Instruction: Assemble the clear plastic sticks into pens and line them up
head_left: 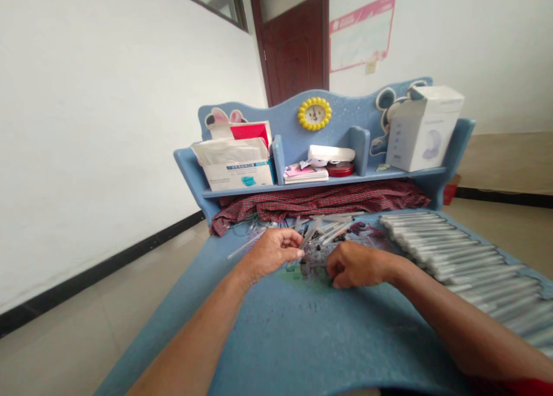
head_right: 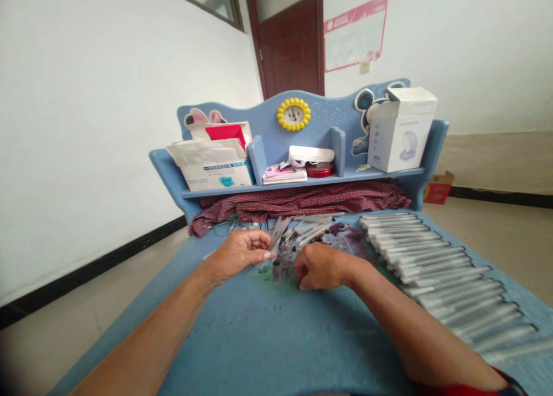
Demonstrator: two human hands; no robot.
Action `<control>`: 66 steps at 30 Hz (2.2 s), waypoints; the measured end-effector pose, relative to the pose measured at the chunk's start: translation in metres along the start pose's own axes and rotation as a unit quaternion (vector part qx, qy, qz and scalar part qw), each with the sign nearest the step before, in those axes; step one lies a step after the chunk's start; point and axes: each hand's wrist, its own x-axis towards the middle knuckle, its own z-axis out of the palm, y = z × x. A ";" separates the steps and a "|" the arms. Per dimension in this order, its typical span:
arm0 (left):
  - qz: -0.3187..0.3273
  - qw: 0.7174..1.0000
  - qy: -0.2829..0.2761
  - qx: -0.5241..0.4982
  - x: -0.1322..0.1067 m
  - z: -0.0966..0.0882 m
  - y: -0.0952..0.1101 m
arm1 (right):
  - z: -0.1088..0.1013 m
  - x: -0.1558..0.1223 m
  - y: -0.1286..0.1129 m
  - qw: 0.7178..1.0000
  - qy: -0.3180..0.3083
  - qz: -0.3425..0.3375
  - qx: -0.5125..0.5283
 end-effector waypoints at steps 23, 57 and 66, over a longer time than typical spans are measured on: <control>-0.013 0.994 -0.087 -0.067 -0.008 0.007 0.014 | 0.001 0.012 -0.003 0.795 0.254 -0.097 0.543; -0.042 0.992 -0.121 0.017 -0.003 0.005 0.007 | -0.021 -0.002 0.007 0.948 0.227 -0.029 0.219; -0.053 0.988 -0.142 0.031 -0.005 0.001 0.008 | -0.023 -0.003 0.012 0.951 0.170 -0.044 0.253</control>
